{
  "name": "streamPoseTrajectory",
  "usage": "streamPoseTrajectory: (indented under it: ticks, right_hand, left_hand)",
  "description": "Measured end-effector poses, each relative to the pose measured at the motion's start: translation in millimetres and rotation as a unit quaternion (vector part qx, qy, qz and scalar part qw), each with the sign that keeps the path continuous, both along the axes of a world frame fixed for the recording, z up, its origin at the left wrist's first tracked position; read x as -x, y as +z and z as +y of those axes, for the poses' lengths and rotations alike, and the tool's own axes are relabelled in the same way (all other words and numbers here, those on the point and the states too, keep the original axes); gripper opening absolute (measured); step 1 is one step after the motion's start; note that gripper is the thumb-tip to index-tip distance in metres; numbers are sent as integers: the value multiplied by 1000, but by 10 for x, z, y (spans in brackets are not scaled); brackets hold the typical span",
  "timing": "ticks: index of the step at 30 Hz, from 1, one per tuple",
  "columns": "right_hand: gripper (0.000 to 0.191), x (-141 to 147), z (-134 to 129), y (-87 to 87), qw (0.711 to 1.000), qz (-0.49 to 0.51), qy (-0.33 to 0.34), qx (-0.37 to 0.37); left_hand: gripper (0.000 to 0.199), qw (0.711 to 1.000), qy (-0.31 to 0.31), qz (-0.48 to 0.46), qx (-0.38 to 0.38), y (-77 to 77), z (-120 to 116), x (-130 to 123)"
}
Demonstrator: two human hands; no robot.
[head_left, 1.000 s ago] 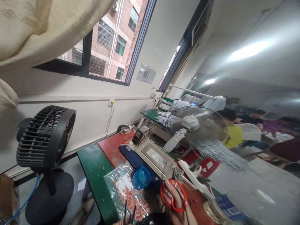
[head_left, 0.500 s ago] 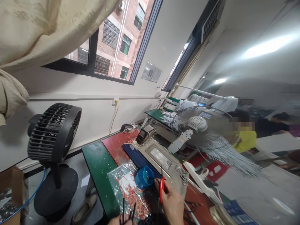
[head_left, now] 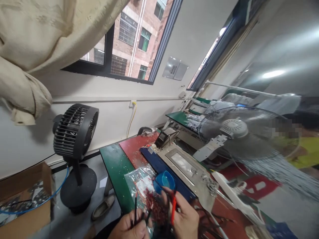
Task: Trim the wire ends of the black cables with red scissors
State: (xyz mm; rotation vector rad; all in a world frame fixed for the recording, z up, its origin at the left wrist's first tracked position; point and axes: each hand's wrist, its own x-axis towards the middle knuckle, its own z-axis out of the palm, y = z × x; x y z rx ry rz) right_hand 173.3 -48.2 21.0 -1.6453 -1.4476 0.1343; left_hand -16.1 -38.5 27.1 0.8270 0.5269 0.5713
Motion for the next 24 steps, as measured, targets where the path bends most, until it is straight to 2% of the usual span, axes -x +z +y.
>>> streamPoseTrajectory:
  ticks: [3, 6, 8, 10, 13, 19, 24]
  right_hand:
    - [27, 182, 48, -45, 993, 15, 112, 32]
    - [31, 229, 53, -51, 978, 113, 134, 110]
    - [37, 208, 21, -25, 948, 225, 136, 179]
    - [44, 181, -25, 6, 906, 322, 139, 238]
    - [48, 167, -86, 29, 871, 384, 158, 263]
    - [40, 145, -140, 66, 876, 382, 169, 242]
    - [30, 112, -125, 80, 902, 333, 177, 213]
  left_hand:
    - [45, 999, -13, -10, -29, -9, -21, -37]
    - [43, 1000, -6, -12, -16, -153, -20, -79]
    - [44, 1000, 5, -16, 4, -271, -20, -103]
    - [46, 999, 22, -19, 15, -365, -24, -122]
    - [45, 1000, 28, -11, 4, -438, -32, -137]
    - [47, 1000, 20, 1, 16, -458, -30, -160]
    - [47, 998, 66, 19, 11, -337, -7, -227]
